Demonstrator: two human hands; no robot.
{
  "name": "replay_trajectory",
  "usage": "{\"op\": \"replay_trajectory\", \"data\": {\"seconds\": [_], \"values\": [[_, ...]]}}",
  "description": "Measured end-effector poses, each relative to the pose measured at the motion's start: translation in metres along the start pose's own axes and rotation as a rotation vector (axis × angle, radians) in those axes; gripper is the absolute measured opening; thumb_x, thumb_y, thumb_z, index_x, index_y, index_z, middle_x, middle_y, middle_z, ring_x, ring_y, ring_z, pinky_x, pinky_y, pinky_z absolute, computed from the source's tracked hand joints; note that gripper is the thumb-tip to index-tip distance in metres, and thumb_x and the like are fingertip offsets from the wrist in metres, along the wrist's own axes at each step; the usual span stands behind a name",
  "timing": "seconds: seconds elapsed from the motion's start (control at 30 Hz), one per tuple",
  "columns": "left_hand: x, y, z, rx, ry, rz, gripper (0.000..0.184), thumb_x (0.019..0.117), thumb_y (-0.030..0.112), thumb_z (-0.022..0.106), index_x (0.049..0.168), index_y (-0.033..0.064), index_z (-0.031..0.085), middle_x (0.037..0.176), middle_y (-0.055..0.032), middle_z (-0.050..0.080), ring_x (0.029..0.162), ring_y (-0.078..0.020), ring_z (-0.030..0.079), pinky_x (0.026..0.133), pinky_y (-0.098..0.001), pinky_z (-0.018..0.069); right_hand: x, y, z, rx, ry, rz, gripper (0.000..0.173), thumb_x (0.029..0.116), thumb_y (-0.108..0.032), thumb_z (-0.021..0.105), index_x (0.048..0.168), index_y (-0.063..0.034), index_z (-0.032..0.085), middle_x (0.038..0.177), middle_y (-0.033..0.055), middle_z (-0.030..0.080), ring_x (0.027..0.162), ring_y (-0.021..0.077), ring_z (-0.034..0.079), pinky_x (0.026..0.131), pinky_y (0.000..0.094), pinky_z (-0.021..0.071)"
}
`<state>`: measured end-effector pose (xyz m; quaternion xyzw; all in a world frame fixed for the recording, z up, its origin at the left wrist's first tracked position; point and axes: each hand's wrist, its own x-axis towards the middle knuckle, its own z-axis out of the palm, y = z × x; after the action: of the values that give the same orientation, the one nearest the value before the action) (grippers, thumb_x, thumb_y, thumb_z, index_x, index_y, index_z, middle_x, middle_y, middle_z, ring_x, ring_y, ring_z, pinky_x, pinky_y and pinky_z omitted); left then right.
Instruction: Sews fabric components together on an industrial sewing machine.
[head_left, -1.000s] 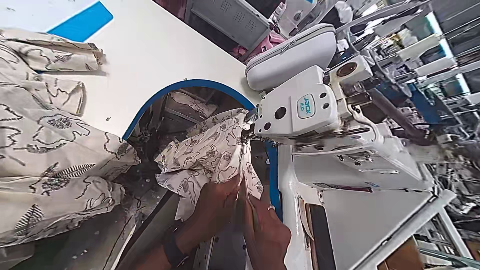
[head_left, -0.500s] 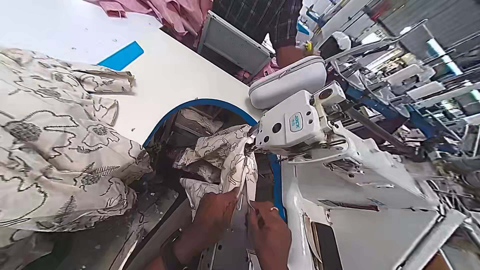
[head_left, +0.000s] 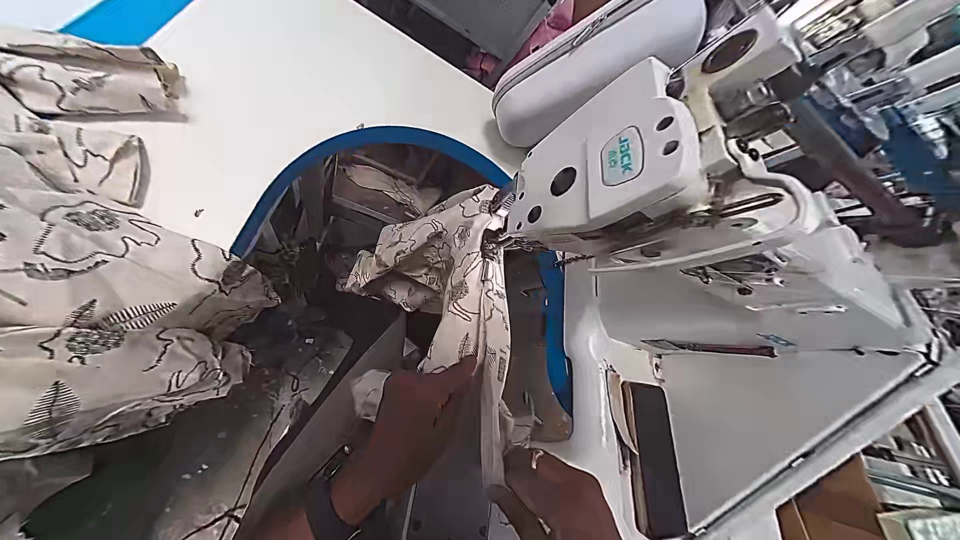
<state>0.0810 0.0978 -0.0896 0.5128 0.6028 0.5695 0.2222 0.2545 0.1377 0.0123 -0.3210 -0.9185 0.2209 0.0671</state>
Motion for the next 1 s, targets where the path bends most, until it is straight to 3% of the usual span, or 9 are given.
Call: {"op": "replay_trajectory", "data": {"seconds": [0.1,0.23,0.43,0.57,0.67,0.7,0.77,0.9,1.0], "values": [[0.014,-0.003,0.005,-0.040,0.022,-0.006,0.032,0.1009,0.014,0.052,0.116,-0.0023,0.075,0.056,-0.0035,0.059,0.044,-0.0101,0.048,0.046,-0.0270,0.0409,0.009,-0.020,0.004,-0.137,-0.024,0.046,0.023,0.0965,-0.013,0.057,0.077,-0.0034,0.064,0.052,0.0081,0.053,0.045,0.0222,0.056,0.042,0.0362,0.0424],[0.030,-0.001,0.000,0.027,0.009,-0.014,0.034,0.0995,0.015,0.051,0.119,-0.0015,0.075,0.053,-0.0029,0.056,0.043,-0.0141,0.049,0.047,-0.0321,0.0412,0.033,-0.014,0.007,-0.295,0.085,0.029,0.021,0.0952,-0.013,0.057,0.079,-0.0038,0.067,0.060,0.0086,0.057,0.051,0.0229,0.060,0.044,0.0350,0.0460],[0.040,-0.001,-0.020,-0.156,-0.265,-0.157,0.038,0.1045,0.015,0.049,0.133,-0.0019,0.066,0.064,-0.0078,0.061,0.052,-0.0169,0.051,0.055,-0.0347,0.0455,0.048,-0.012,0.017,-0.444,0.115,0.111,0.028,0.0974,-0.023,0.053,0.083,-0.0040,0.068,0.048,0.0049,0.052,0.039,0.0228,0.056,0.036,0.0369,0.0401],[0.045,-0.003,-0.020,-0.114,-0.295,-0.131,0.039,0.1052,0.015,0.048,0.136,-0.0015,0.064,0.065,-0.0107,0.063,0.055,-0.0219,0.055,0.059,-0.0402,0.0478,0.044,-0.019,-0.007,-0.389,-0.117,0.140,0.030,0.0917,-0.025,0.065,0.074,-0.0010,0.066,0.054,0.0114,0.055,0.048,0.0298,0.060,0.044,0.0443,0.0445],[0.043,0.004,-0.019,-0.027,-0.273,-0.136,0.038,0.1034,0.013,0.048,0.134,-0.0005,0.066,0.065,-0.0138,0.064,0.056,-0.0288,0.061,0.057,-0.0465,0.0498,0.042,-0.008,-0.007,-0.342,-0.124,0.048,0.023,0.0929,-0.020,0.063,0.081,-0.0017,0.068,0.061,0.0098,0.060,0.060,0.0275,0.066,0.078,0.0510,0.0556],[0.043,0.006,-0.017,-0.005,-0.258,-0.147,0.038,0.1033,0.013,0.048,0.134,0.0005,0.066,0.065,-0.0138,0.064,0.056,-0.0297,0.061,0.057,-0.0471,0.0496,0.042,-0.006,-0.007,-0.336,-0.134,0.040,0.019,0.0920,-0.018,0.064,0.083,-0.0018,0.068,0.060,0.0095,0.060,0.060,0.0277,0.067,0.078,0.0504,0.0554],[0.040,0.006,-0.015,0.017,-0.234,-0.152,0.038,0.1037,0.014,0.048,0.134,0.0019,0.067,0.063,-0.0121,0.063,0.055,-0.0286,0.060,0.055,-0.0455,0.0490,0.043,-0.006,-0.006,-0.325,-0.216,0.061,0.016,0.0894,-0.016,0.065,0.084,-0.0019,0.068,0.060,0.0106,0.060,0.058,0.0309,0.066,0.058,0.0479,0.0530],[0.041,0.005,-0.017,0.003,-0.241,-0.158,0.038,0.1040,0.014,0.048,0.136,0.0023,0.066,0.062,-0.0118,0.061,0.053,-0.0275,0.058,0.055,-0.0447,0.0485,0.046,-0.008,-0.011,-0.275,-0.263,0.030,0.019,0.0887,-0.017,0.063,0.075,-0.0026,0.066,0.062,0.0112,0.058,0.060,0.0292,0.063,0.058,0.0447,0.0505],[0.040,0.005,-0.017,-0.014,-0.236,-0.147,0.037,0.1042,0.014,0.048,0.133,0.0003,0.067,0.062,-0.0124,0.062,0.055,-0.0281,0.060,0.056,-0.0455,0.0492,0.046,-0.009,-0.009,-0.237,-0.180,0.012,0.025,0.0941,-0.022,0.060,0.080,-0.0021,0.065,0.058,0.0092,0.055,0.051,0.0262,0.059,0.047,0.0410,0.0453]]}}
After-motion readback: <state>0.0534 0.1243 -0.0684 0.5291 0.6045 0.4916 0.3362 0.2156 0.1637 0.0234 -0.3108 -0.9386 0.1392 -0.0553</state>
